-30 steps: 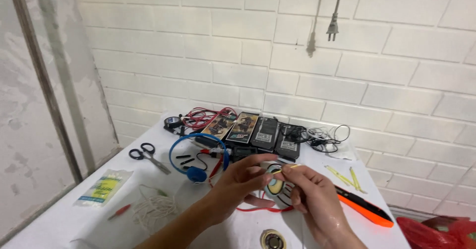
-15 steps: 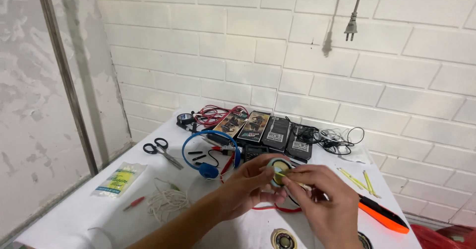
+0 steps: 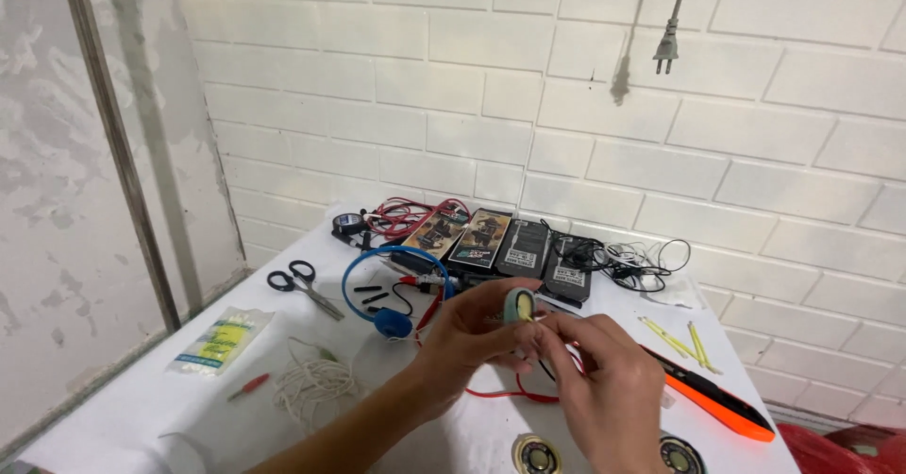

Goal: Disassembling headphones and inspecting internal speaker components using a utility knife and scissors.

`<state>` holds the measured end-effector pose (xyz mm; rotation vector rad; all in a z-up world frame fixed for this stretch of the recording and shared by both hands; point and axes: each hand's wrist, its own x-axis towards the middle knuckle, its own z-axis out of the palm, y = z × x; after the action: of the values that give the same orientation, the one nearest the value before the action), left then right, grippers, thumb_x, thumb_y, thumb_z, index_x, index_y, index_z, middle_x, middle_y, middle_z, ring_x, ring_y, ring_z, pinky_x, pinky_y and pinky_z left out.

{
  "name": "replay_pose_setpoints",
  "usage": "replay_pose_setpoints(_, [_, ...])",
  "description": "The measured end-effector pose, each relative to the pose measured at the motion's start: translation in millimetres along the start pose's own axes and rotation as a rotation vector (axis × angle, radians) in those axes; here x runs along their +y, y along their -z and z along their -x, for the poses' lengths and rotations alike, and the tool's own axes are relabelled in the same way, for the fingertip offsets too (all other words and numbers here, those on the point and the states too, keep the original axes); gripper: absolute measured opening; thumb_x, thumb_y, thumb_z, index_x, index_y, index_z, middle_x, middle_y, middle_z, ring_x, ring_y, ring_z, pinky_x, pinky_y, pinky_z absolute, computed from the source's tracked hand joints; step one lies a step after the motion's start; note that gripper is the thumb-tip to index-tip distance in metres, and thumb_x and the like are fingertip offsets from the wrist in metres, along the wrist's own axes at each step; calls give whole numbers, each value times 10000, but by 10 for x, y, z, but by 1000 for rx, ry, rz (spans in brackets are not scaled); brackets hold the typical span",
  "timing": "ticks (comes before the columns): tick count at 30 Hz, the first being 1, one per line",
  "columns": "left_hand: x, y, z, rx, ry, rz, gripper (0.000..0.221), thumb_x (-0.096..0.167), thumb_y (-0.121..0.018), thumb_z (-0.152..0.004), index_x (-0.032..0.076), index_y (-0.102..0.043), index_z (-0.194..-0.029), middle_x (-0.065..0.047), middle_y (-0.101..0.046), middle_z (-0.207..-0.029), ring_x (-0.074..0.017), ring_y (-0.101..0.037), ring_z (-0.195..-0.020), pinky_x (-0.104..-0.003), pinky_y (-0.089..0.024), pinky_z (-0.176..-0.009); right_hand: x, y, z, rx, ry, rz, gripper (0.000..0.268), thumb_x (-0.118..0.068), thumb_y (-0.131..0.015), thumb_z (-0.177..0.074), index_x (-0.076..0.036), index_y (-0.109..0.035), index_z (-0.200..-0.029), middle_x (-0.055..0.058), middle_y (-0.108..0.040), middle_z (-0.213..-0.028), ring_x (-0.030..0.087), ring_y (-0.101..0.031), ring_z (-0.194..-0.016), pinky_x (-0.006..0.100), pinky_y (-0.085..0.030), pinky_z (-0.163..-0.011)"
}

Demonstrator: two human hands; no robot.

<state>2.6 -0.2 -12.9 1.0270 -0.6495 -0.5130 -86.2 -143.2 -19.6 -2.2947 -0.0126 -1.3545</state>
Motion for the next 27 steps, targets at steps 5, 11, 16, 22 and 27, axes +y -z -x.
replay_pose_setpoints(5, [-89,-1,-32,145,-183,-105,482,68,-849,-752,27,-725,-1217,-121,-772,-1010,-187,-682,-643,-313,-628,-577,-314,55,-92,-141,-514,-121,174,-223,-752,-820,-199,-808,-657,-92,-764,-696,100,-546,-592,247,-461,-623])
replay_pose_setpoints(11, [-123,-19,5,157,-366,-287,475,72,-890,-733,82,-770,-1192,-54,-729,-1143,-84,-658,-767,-216,-547,-642,-224,10,-146,-173,-788,-421,134,-139,-841,-868,-38,-886,-792,4,-493,-578,139,-337,-621,269,-289,-567])
replay_pose_setpoints(16, [-104,-36,49,120,-442,-388,503,105,-887,-744,101,-753,-1229,-47,-685,-1194,-117,-719,-894,-254,-653,-786,-190,-27,-174,-208,-933,-547,156,-32,-762,-845,31,-894,-900,68,-710,-721,145,-543,-733,280,-427,-702])
replay_pose_setpoints(22, [-95,-36,53,57,-512,-367,239,104,-735,-926,43,-725,-1156,-70,-755,-1064,-150,-758,-871,-278,-648,-758,-118,-71,-135,-199,-951,-631,174,-91,-811,-816,35,-815,-696,96,-699,-621,158,-584,-641,278,-440,-666])
replay_pose_setpoints(27, [-26,-89,89,87,-479,-496,514,182,-828,-816,107,-641,-1288,-66,-778,-1211,-203,-800,-1074,-325,-674,-847,-203,11,-201,-254,-1156,-657,126,-41,-723,-765,-74,-845,-768,37,-653,-593,94,-331,-494,253,-204,-485])
